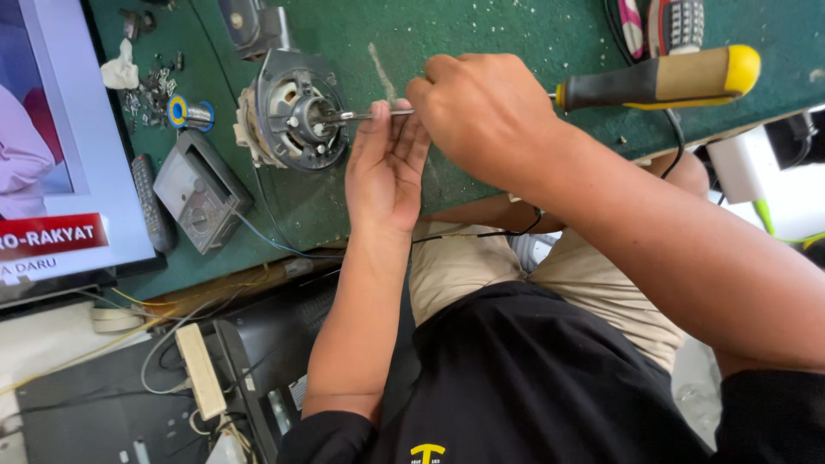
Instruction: The person disassembles an electric fan motor by removing screws with a screwdriver, taking off the motor housing, and applying oil to the internal assembly.
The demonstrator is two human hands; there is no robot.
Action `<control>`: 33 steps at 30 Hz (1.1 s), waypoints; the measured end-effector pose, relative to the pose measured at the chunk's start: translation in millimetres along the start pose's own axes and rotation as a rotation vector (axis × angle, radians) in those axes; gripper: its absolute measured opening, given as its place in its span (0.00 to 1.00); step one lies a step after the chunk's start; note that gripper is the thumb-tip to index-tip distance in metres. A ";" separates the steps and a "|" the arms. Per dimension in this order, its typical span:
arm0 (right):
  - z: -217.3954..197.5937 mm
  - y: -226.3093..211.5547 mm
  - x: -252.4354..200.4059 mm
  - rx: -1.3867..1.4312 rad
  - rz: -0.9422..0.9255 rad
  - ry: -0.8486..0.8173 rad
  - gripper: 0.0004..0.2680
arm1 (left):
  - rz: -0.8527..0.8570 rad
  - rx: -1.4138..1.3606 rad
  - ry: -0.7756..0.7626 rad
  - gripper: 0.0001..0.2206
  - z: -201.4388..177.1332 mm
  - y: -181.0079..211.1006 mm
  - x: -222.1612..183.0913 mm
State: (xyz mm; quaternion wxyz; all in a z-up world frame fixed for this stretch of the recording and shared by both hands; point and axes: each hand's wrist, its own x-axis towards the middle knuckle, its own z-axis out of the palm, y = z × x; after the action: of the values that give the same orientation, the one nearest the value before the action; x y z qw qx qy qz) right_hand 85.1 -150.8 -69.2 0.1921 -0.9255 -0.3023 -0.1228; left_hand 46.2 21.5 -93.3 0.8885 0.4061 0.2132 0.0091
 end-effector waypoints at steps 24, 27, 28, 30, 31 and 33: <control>-114.1 50.1 -28.9 -0.072 0.130 -0.742 0.15 | 0.578 0.724 -0.296 0.09 -20.4 52.3 -80.3; -103.6 43.2 -24.5 -0.374 0.100 -0.646 0.10 | 1.130 1.012 -0.100 0.06 -31.4 83.8 -76.8; -104.9 40.5 -22.6 -0.377 0.100 -0.646 0.10 | 1.130 1.010 -0.100 0.06 -36.4 94.1 -70.2; -106.4 33.4 -18.2 -0.280 0.229 -0.611 0.10 | 1.311 1.359 -0.161 0.15 -48.8 115.1 -60.1; -107.4 31.8 -16.7 -0.282 0.226 -0.609 0.10 | 1.315 1.358 -0.157 0.15 -52.2 121.4 -52.1; -109.9 26.9 -12.4 -0.157 0.187 -0.713 0.18 | 1.217 1.784 -0.327 0.46 -60.1 135.6 -38.2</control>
State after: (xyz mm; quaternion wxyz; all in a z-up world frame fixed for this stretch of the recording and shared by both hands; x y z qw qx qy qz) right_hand 79.4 -224.4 17.4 0.0136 -0.9457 -0.2541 0.2022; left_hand 9.6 148.3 -15.6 0.1388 0.9379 -0.2139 0.2352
